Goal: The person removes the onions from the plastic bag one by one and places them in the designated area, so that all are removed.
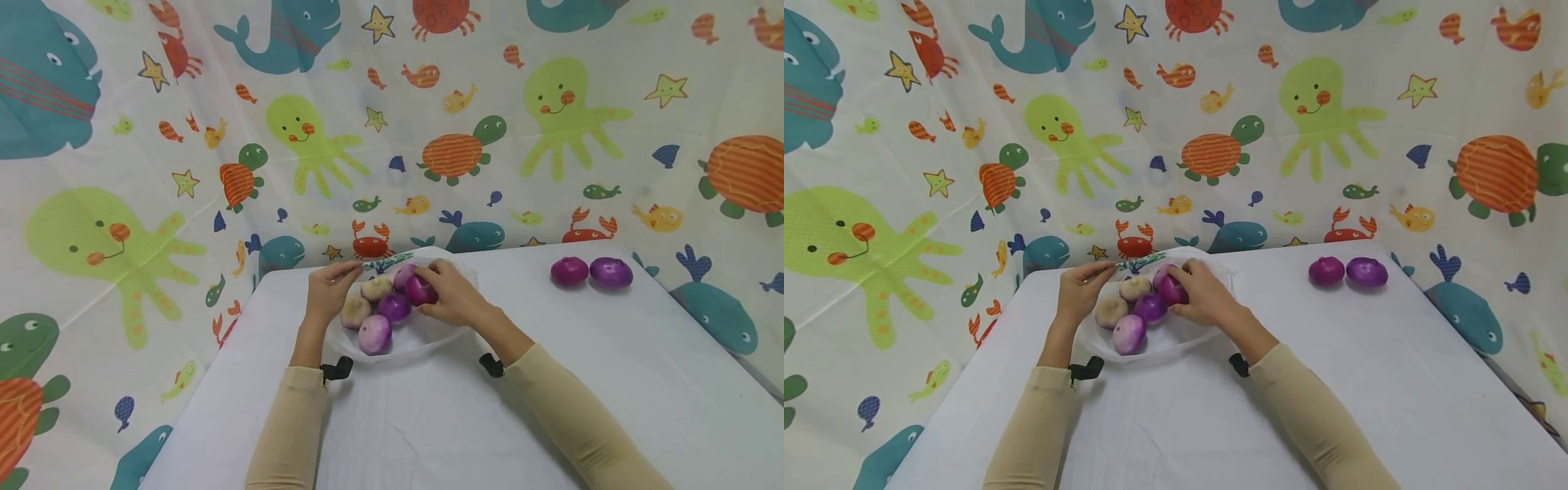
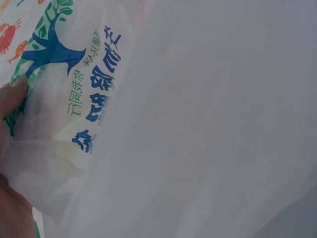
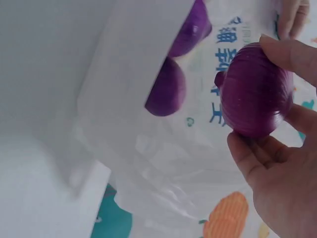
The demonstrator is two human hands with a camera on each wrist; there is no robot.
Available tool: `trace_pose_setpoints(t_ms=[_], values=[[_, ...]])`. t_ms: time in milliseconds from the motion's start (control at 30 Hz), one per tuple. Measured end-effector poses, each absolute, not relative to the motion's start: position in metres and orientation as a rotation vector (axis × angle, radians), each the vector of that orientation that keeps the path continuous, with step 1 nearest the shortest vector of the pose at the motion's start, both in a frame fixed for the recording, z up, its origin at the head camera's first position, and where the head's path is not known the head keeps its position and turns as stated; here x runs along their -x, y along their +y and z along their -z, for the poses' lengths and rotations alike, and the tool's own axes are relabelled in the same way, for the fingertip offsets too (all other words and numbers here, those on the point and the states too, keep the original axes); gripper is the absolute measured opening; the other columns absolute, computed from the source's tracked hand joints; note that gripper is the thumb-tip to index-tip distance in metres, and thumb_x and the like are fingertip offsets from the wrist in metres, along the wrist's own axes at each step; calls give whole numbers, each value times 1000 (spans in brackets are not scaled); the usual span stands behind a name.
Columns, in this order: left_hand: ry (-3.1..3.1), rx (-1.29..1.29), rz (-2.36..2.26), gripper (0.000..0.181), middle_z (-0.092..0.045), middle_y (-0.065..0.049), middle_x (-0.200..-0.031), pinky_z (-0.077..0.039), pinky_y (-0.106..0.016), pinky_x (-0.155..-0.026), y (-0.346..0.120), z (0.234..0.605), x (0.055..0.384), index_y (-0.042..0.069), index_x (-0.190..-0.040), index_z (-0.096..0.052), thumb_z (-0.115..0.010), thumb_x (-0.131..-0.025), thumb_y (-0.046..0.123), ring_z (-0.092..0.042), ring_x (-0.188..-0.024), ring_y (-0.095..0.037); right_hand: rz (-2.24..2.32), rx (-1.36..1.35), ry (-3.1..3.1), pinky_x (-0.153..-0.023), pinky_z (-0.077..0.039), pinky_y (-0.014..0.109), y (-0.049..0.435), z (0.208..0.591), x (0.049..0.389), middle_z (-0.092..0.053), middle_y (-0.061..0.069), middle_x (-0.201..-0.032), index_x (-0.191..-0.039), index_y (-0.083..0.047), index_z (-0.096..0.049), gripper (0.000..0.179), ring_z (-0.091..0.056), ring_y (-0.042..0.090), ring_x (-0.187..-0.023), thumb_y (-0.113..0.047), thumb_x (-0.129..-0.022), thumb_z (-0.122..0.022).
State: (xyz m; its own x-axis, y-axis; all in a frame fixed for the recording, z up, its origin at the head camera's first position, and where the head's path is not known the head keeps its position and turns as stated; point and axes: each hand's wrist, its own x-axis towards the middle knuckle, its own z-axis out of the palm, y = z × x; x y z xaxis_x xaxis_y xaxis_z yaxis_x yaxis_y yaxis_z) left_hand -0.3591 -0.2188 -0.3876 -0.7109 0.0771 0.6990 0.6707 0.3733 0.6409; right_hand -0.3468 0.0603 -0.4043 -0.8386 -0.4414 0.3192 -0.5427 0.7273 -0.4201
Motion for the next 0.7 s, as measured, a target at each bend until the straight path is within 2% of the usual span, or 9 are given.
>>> trace_pose_setpoints(t_ms=[233, 467, 700], values=[[-2062, 633, 1349, 13, -78, -24, -101, -50, -7, -82, -219, 387, 360, -6, -103, -78, -75, -91, -6, -74, -91, -30, -894, -778, -2708, -97, -60, 51, 72, 388, 340, -51, 11, -134, -150, -22, -54, 76, -50, 31, -127, -31, -82, -86], [-2054, 630, 1360, 13, -78, -25, -102, -51, -7, -84, -219, 385, 358, -8, -103, -78, -74, -91, -7, -73, -94, -40, -1033, -668, -2670, -99, -58, 56, 101, 371, 343, -49, 13, -137, -153, -20, -50, 78, -52, 34, -128, -26, -84, -85], [-2058, 636, 1367, 13, -78, -24, -102, -52, -8, -85, -220, 387, 359, -8, -104, -77, -74, -91, -7, -74, -94, -36, -1149, -558, -2616, -101, -55, 61, 131, 366, 348, -45, 18, -142, -154, -17, -48, 76, -53, 41, -129, -24, -87, -82]])
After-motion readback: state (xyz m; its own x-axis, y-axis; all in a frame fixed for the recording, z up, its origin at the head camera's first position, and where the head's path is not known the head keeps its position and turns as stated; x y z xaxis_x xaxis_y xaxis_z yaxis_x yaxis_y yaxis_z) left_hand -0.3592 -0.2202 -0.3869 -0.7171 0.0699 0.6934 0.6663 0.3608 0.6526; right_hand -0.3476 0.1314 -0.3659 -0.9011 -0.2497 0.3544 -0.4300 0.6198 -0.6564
